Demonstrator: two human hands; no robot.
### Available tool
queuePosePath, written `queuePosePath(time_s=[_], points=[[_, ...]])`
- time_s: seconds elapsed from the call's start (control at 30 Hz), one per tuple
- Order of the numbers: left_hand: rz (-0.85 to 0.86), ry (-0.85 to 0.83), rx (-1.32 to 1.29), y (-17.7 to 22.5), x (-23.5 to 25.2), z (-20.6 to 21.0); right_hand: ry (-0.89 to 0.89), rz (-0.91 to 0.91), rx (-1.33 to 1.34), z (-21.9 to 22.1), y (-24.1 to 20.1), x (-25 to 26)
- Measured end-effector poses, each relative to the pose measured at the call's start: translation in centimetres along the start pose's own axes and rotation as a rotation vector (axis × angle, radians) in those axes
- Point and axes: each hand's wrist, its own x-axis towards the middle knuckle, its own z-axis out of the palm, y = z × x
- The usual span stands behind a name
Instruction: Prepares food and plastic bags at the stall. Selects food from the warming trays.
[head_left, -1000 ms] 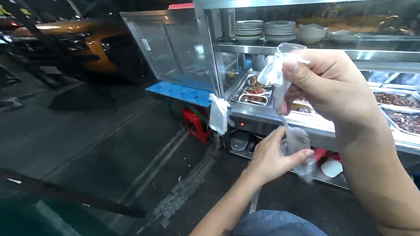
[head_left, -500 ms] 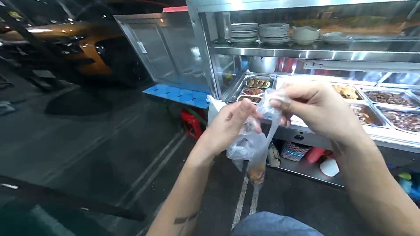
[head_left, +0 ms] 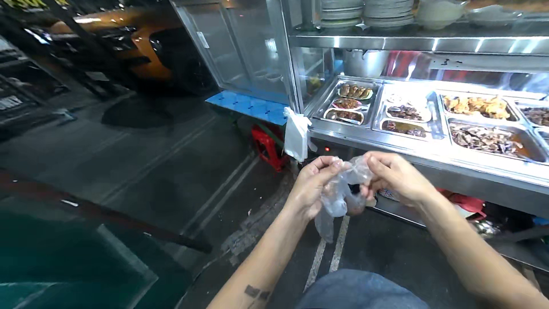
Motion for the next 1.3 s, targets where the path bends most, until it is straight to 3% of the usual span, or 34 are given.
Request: queuePosePath(time_s=[0.17, 0.33, 0.47, 0.6, 0.8, 0.93, 1.03, 1.13, 1.23, 1.3], points=[[0.029, -0.003, 0.052, -1.4, 0.2, -0.7, -0.114, 0.065, 0.227, 0.8, 4.8, 0.9], [-0.048, 0.076, 0.075, -2.0, 0.0, -1.4, -0.056, 0.101, 0.507, 1.0, 6.3, 1.1], [-0.069, -0.128, 0.385, -3.4, 0.1, -2.1, 0.081, 0.154, 0.574, 2.2, 5.4, 1.9], [-0.123, -0.144, 0.321, -5.0, 0.3, -3.4, 0.058, 0.145, 0.401, 1.9, 5.3, 2.1], [-0.191, -0.049, -0.066, -5.9, 0.2, -2.4, -0.065, 0.063, -0.287, 0.0, 5.6, 0.5], [-0.186, -0.073, 0.082, -5.0, 0.5, -1.7, -0.016, 0.081, -0.510, -1.8, 4.7, -1.3], [-0.243, -0.194, 0.340, -4.7, 0.5, -1.3, 0.089, -0.031, -0.498, -2.3, 4.6, -1.7], [-0.227, -0.157, 0.348, -4.6, 0.5, -0.9, 0.180, -0.094, -0.431, -2.1, 5.2, -1.5], [-0.144, -0.058, 0.247, -5.0, 0.5, -1.5, 0.309, 0.003, -0.337, -1.3, 6.3, -1.8], [-0.088, -0.014, 0.306, -5.2, 0.3, -1.6, 0.248, 0.120, -0.195, 0.0, 6.6, -2.1]])
